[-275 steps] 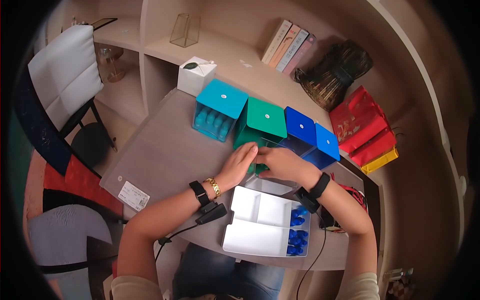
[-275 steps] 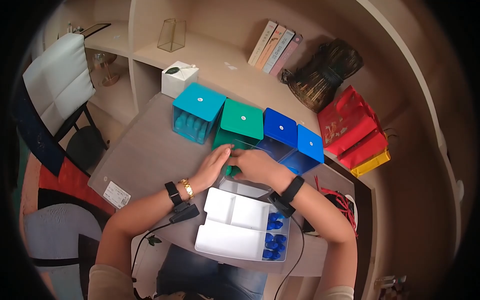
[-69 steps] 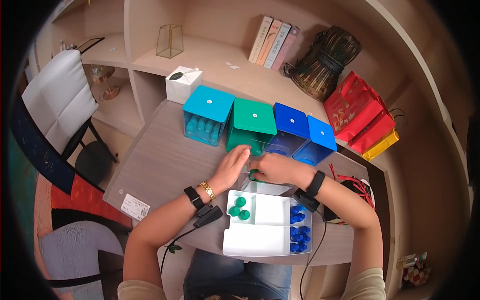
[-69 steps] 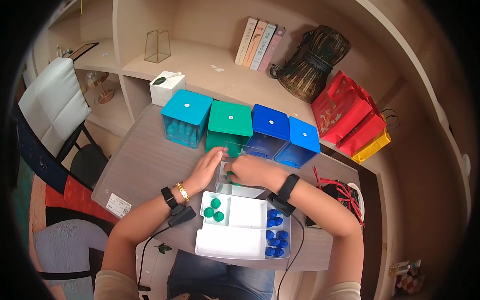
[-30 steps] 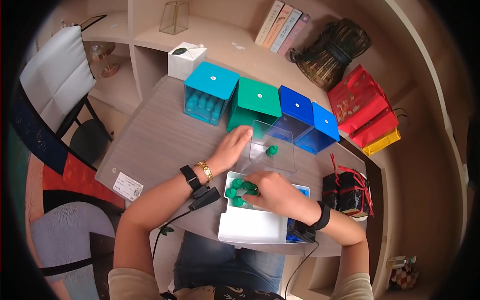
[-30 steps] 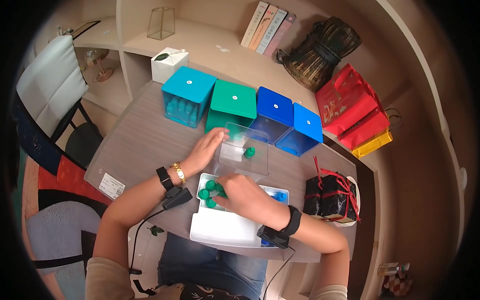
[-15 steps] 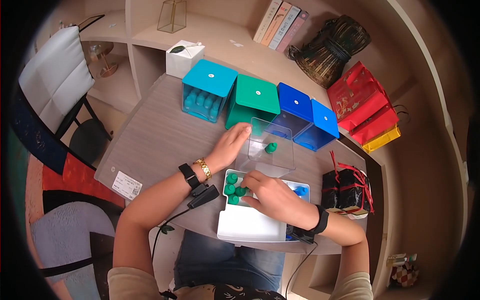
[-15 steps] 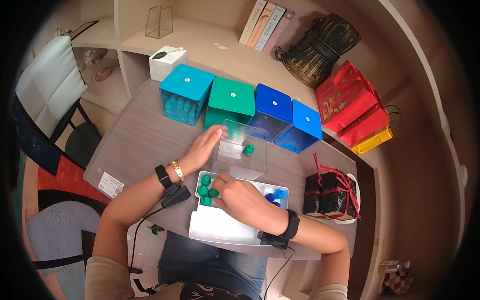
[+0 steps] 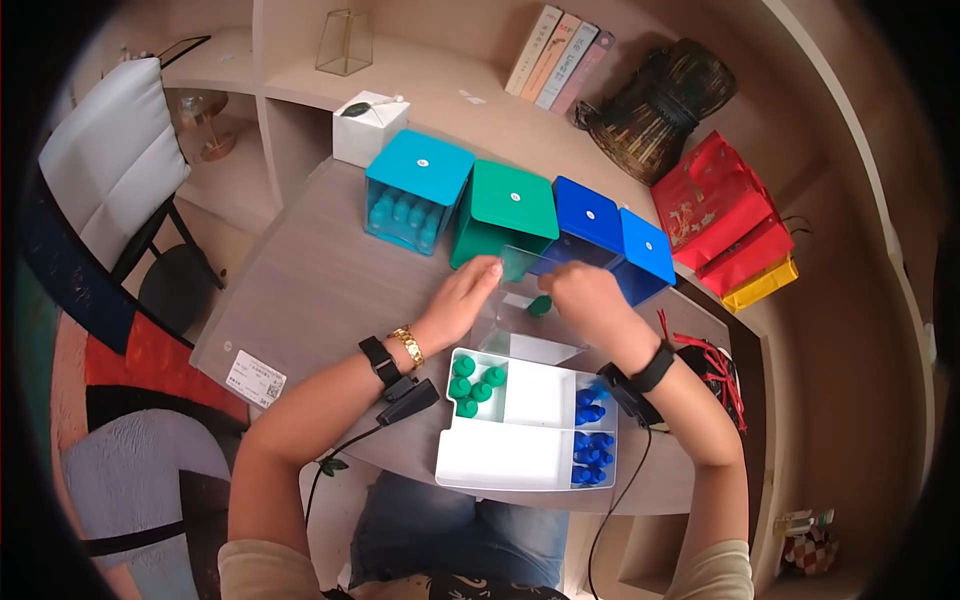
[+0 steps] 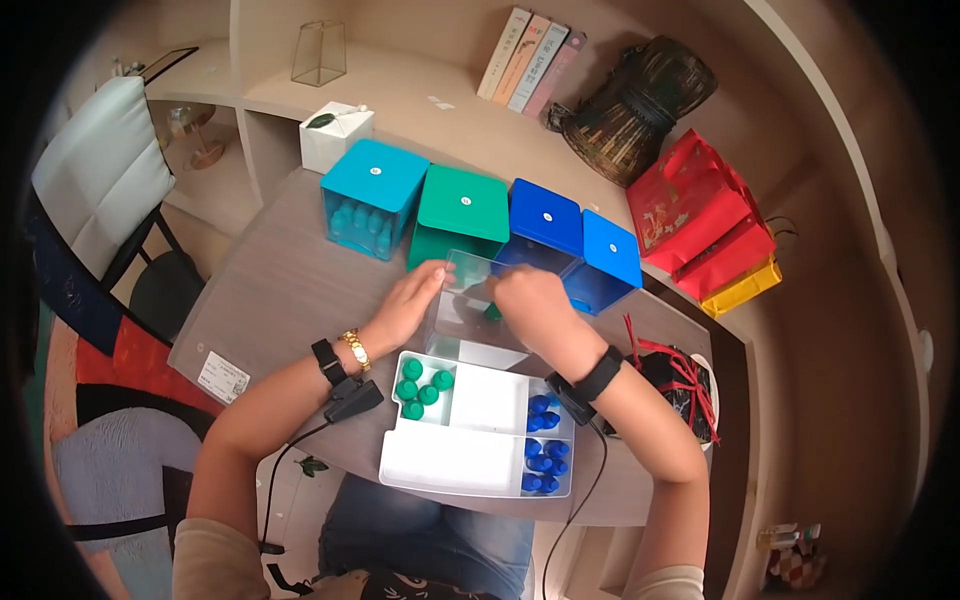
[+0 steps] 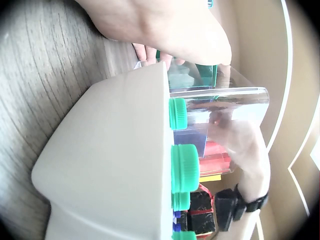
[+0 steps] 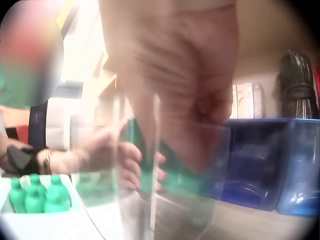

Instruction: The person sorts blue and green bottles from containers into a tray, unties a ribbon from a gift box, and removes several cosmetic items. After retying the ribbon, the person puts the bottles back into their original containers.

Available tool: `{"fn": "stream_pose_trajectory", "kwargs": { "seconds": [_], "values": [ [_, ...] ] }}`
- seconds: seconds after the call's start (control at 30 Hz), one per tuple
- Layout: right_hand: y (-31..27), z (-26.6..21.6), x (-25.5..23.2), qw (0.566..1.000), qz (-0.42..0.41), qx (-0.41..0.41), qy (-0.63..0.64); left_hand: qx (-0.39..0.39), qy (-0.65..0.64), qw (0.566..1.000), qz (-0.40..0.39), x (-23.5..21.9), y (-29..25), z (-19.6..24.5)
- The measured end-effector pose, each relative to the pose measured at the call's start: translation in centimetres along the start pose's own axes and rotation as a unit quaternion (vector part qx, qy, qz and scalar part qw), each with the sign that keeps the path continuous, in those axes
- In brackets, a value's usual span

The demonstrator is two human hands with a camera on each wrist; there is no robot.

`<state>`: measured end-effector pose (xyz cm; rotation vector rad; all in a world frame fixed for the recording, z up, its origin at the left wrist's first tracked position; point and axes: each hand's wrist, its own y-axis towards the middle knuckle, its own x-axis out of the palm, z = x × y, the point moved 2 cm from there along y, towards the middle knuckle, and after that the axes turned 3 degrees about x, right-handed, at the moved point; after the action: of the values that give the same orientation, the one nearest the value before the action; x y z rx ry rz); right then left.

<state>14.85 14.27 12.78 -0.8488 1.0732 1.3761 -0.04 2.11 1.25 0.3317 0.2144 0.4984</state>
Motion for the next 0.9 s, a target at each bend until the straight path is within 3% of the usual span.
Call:
{"fn": "stream_pose_trajectory", "kwargs": {
  "seconds": [0.2,0.4,0.5,0.6,0.67,0.8,0.9],
  "values": [
    [0.7,-0.8,1.4,0.991,-0.099,-0.014,-0.087,-0.002,-0.004,1.000,0.007,0.2,0.0,-0.2],
    [0.4,-1.0,-0.5,0.994,-0.099,0.000,-0.049,0.004,-0.006,1.000,0.009,0.3,0.0,-0.2],
    [-0.9,-1.5,-4.9,0.998,0.037,0.031,0.044,-0.001,-0.002,1.000,0.018,0.2,-0.2,0.3],
    [-2.8,-4.4,-10.5,0.988,0.101,0.006,0.114,-0.004,-0.009,1.000,0.006,0.2,-0.1,0.2],
    [-4.1,-6.2,-11.7,0.980,0.113,-0.024,0.162,-0.002,-0.010,1.000,0.000,0.2,0.0,0.1],
    [-6.2,-9.7,-10.4,0.980,0.070,-0.078,0.166,0.010,0.000,1.000,0.008,0.2,0.1,-0.2],
    [-6.8,-11.0,-7.6,0.984,0.002,-0.075,0.163,0.008,0.002,1.000,0.006,0.2,0.0,-0.1]
  ]
}}
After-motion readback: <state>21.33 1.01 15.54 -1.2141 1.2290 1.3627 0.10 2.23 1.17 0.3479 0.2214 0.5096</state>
